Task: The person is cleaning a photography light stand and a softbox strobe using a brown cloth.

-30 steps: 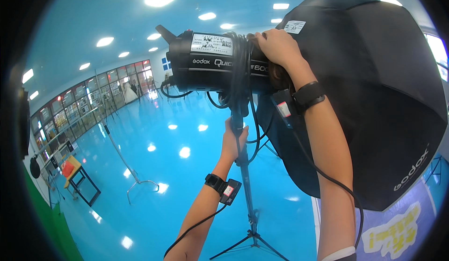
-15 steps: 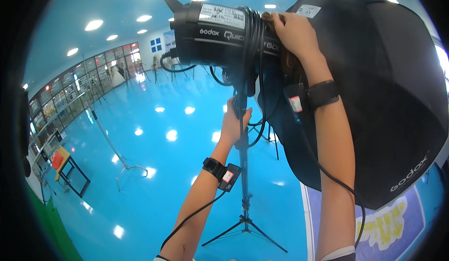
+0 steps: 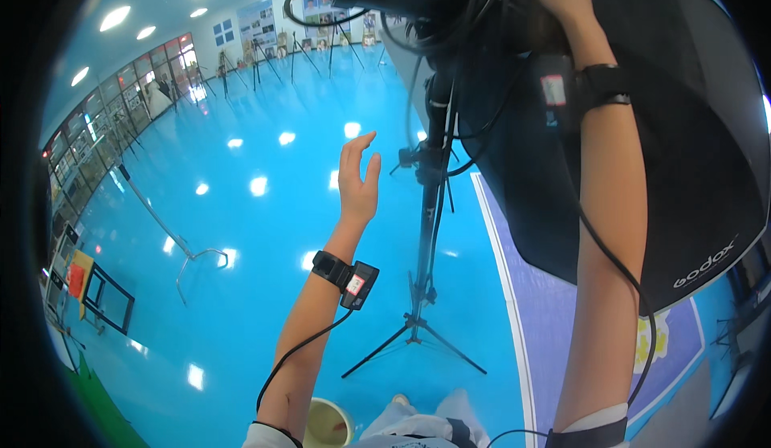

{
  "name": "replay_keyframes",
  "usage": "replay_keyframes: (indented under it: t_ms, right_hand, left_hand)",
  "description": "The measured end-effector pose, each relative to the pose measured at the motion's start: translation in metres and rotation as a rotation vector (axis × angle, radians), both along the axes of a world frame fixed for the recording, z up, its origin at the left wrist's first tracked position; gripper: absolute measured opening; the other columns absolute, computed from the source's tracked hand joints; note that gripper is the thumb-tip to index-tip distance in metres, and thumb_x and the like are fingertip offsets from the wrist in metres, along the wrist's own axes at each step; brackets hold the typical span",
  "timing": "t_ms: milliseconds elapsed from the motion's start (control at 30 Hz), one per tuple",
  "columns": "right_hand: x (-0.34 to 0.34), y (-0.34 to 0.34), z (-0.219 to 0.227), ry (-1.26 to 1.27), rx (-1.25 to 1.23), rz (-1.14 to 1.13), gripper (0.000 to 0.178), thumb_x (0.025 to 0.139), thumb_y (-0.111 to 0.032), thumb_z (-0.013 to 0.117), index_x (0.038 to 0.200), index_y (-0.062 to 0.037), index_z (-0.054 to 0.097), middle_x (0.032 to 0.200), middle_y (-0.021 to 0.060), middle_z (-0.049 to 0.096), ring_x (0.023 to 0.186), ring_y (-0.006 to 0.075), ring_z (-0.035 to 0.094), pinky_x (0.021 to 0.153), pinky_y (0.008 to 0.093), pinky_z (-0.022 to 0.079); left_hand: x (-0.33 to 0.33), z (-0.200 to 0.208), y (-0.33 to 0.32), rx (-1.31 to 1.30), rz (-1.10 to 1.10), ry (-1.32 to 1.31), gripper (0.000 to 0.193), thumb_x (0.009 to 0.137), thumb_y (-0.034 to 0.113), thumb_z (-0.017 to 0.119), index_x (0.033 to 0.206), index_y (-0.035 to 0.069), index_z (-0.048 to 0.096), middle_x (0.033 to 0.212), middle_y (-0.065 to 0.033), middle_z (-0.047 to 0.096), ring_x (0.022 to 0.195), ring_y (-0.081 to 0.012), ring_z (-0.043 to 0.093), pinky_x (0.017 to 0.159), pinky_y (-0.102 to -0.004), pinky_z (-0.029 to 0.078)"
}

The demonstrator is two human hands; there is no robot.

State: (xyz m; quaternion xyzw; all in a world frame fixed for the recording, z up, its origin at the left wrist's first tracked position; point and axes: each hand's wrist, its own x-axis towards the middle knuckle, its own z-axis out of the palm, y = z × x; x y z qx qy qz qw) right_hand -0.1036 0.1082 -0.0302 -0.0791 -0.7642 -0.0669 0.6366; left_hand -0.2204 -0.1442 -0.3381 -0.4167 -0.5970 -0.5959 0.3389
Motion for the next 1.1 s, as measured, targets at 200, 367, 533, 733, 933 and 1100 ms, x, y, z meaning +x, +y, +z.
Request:
replay_keyframes:
  t_ms: [200, 367, 533, 733, 933, 1100]
  right_hand:
    - [0.009, -0.032, 0.002, 0.043, 0.036, 0.038, 0.038, 0.089, -0.025, 0.049, 0.078, 0.0091, 0.060, 0.080, 0.0298, 0.058, 0.080, 0.0439, 0.058, 0.066, 0.0460, 0.044]
    - [0.013, -0.048, 0.004, 0.090, 0.045, -0.046, 0.038, 0.089, -0.026, 0.049, 0.077, 0.0091, 0.059, 0.077, 0.0298, 0.058, 0.077, 0.0440, 0.058, 0.065, 0.0462, 0.044]
    - [0.028, -0.054, 0.001, 0.114, 0.050, -0.072, 0.037, 0.089, -0.025, 0.050, 0.077, 0.0091, 0.059, 0.077, 0.0301, 0.057, 0.077, 0.0440, 0.058, 0.064, 0.0463, 0.044]
    - [0.060, -0.112, -0.007, 0.101, 0.054, -0.128, 0.034, 0.088, -0.021, 0.050, 0.076, 0.0097, 0.059, 0.073, 0.0288, 0.057, 0.070, 0.0417, 0.058, 0.061, 0.0427, 0.043]
    - [0.080, -0.116, 0.000, 0.071, -0.027, -0.045, 0.035, 0.090, -0.022, 0.049, 0.077, 0.0094, 0.059, 0.061, 0.0165, 0.059, 0.058, 0.0191, 0.056, 0.055, 0.0346, 0.042]
    - [0.078, -0.144, 0.002, 0.040, -0.156, -0.066, 0.035, 0.093, -0.023, 0.048, 0.086, 0.0084, 0.063, 0.069, 0.0033, 0.062, 0.064, 0.0086, 0.052, 0.058, 0.0277, 0.044]
  left_hand:
    - [-0.005, -0.034, -0.009, -0.164, -0.170, -0.168, 0.033, 0.086, 0.019, 0.055, 0.114, 0.003, 0.056, 0.112, -0.0154, 0.056, 0.106, -0.0318, 0.052, 0.093, -0.0385, 0.039]
    - [-0.002, -0.039, 0.003, -0.228, -0.273, -0.197, 0.035, 0.086, 0.023, 0.056, 0.114, 0.002, 0.055, 0.111, -0.0170, 0.057, 0.106, -0.0320, 0.053, 0.092, -0.0385, 0.040]
    - [0.010, -0.038, 0.016, -0.470, -0.478, -0.229, 0.041, 0.087, 0.034, 0.056, 0.109, 0.000, 0.056, 0.101, -0.0185, 0.060, 0.097, -0.0339, 0.056, 0.084, -0.0394, 0.043]
    - [0.010, -0.069, 0.045, -0.615, -0.731, -0.321, 0.035, 0.081, 0.035, 0.062, 0.077, 0.001, 0.062, 0.063, -0.0103, 0.060, 0.062, -0.0249, 0.059, 0.059, -0.0370, 0.046]
    - [0.026, -0.060, 0.054, -0.707, -1.245, -0.524, 0.021, 0.079, 0.019, 0.060, 0.066, 0.003, 0.055, 0.056, -0.0051, 0.057, 0.055, -0.0135, 0.057, 0.054, -0.0290, 0.044]
    - [0.024, -0.063, 0.051, -0.794, -1.369, -0.574, 0.021, 0.081, 0.017, 0.059, 0.065, 0.004, 0.054, 0.052, -0.0040, 0.054, 0.049, -0.0132, 0.055, 0.050, -0.0292, 0.043]
